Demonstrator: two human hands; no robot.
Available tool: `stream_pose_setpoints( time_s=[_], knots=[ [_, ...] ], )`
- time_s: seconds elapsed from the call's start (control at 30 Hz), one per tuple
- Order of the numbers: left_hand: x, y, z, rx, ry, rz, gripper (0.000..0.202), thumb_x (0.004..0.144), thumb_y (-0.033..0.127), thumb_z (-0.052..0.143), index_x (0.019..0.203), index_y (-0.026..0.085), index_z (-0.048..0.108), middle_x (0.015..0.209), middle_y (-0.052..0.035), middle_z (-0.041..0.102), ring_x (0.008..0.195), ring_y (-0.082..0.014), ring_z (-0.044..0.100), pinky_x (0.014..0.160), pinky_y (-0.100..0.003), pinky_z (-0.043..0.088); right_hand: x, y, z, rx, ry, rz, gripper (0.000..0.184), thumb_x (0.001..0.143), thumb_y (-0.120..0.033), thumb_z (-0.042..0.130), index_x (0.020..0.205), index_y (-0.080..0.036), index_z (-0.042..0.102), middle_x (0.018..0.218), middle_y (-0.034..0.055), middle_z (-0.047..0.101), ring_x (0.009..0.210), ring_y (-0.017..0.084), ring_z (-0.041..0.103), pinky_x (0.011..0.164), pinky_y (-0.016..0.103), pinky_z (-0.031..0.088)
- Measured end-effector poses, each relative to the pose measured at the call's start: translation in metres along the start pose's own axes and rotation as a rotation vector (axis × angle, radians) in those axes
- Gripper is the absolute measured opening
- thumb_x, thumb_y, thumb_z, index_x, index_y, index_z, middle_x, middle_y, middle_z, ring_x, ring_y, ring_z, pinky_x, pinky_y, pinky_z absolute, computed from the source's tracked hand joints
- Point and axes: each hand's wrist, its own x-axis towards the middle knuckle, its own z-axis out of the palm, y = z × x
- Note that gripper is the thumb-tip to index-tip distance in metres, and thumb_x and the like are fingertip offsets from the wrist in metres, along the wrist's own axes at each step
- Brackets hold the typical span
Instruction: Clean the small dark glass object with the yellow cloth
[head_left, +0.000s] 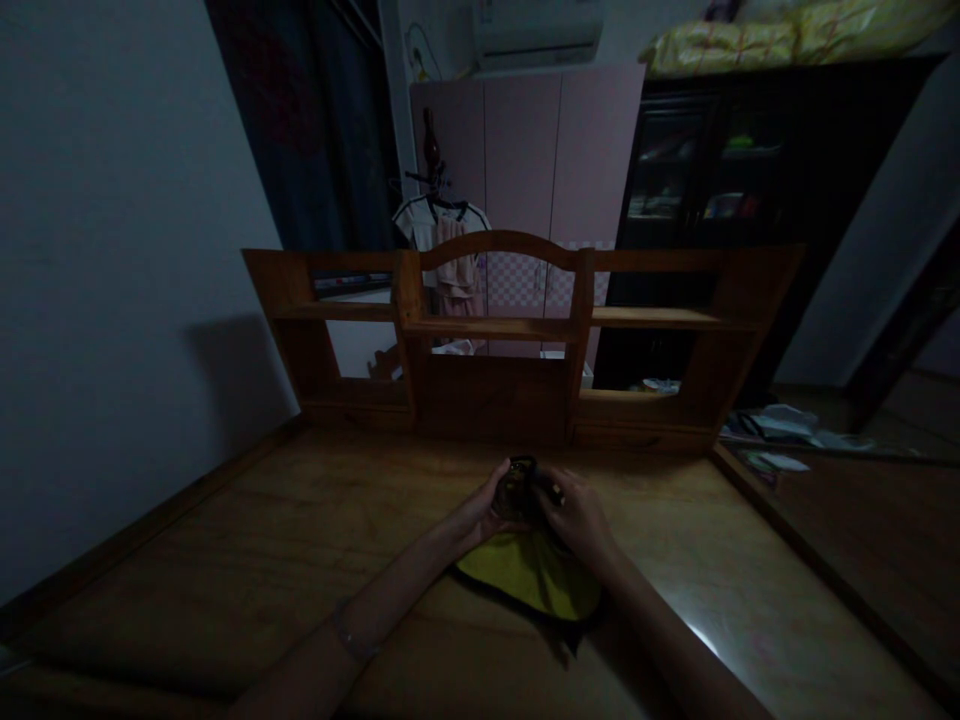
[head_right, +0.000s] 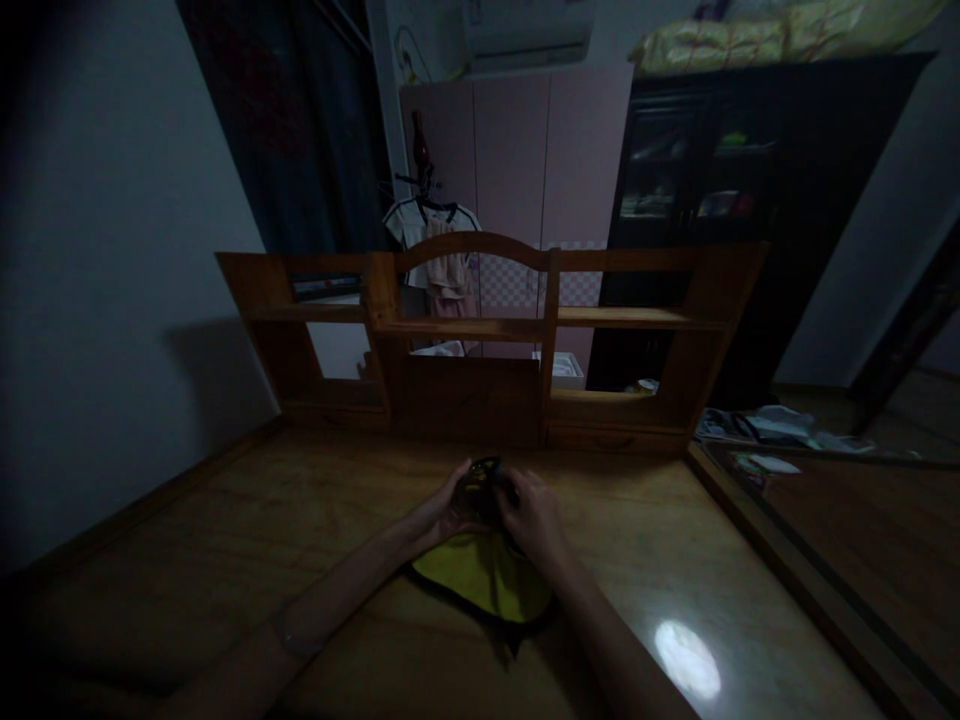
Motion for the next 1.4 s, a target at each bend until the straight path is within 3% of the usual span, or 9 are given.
stream_pose_setpoints(
  time_s=[0.3,0.5,0.8,1.13,1.4],
  knots=[
    [0.002,-0.005,-0.002,0.073,0.03,0.048,0.049,0.082,0.054,0.054,0.113,0.016,0.057,0.098,-0.01,0.069,0.082,-0.0201,0.065,0.074,-0.039,0.054,-0.001,0.003,0.003,0.064,-0.008,-0.095,0.027,0.085,-0.019,0.05,0.111,-0.019,0.058,0.099,0.0095,0.064,0.092,0.023,0.058,0.081,0.036,0.047],
    [0.0,-0.007,-0.002,0.123,-0.015,0.114,0.047,0.08,0.05,0.06,0.111,0.014,0.059,0.098,-0.009,0.067,0.08,-0.0158,0.063,0.069,-0.026,0.05,0.001,-0.002,-0.002,0.075,-0.012,-0.185,0.028,0.087,-0.014,0.046,0.112,-0.021,0.056,0.101,0.0082,0.062,0.095,0.023,0.055,0.083,0.037,0.046],
    [0.003,-0.005,-0.001,0.111,0.039,0.075,0.049,0.08,0.053,0.058,0.114,0.018,0.057,0.102,-0.0103,0.066,0.08,-0.0182,0.064,0.07,-0.034,0.054,0.0,-0.004,0.005,0.074,-0.082,-0.13,0.032,0.09,-0.015,0.041,0.12,-0.018,0.05,0.111,0.0117,0.058,0.103,0.024,0.054,0.091,0.04,0.045],
    [0.001,-0.008,0.001,0.142,0.016,0.105,0.048,0.08,0.05,0.06,0.112,0.015,0.059,0.1,-0.0104,0.067,0.082,-0.0168,0.063,0.072,-0.026,0.05,0.001,-0.001,0.005,0.122,-0.049,-0.113,0.04,0.086,-0.011,0.041,0.124,-0.021,0.049,0.116,0.0097,0.059,0.108,0.022,0.054,0.093,0.039,0.045],
    [0.005,-0.011,-0.003,0.178,0.033,0.115,0.052,0.079,0.051,0.061,0.116,0.015,0.058,0.105,-0.0103,0.065,0.086,-0.017,0.062,0.073,-0.026,0.049,0.003,-0.003,0.002,0.085,-0.01,-0.082,0.035,0.084,-0.012,0.046,0.117,-0.022,0.054,0.109,0.0074,0.062,0.102,0.021,0.057,0.088,0.035,0.046]
  ],
)
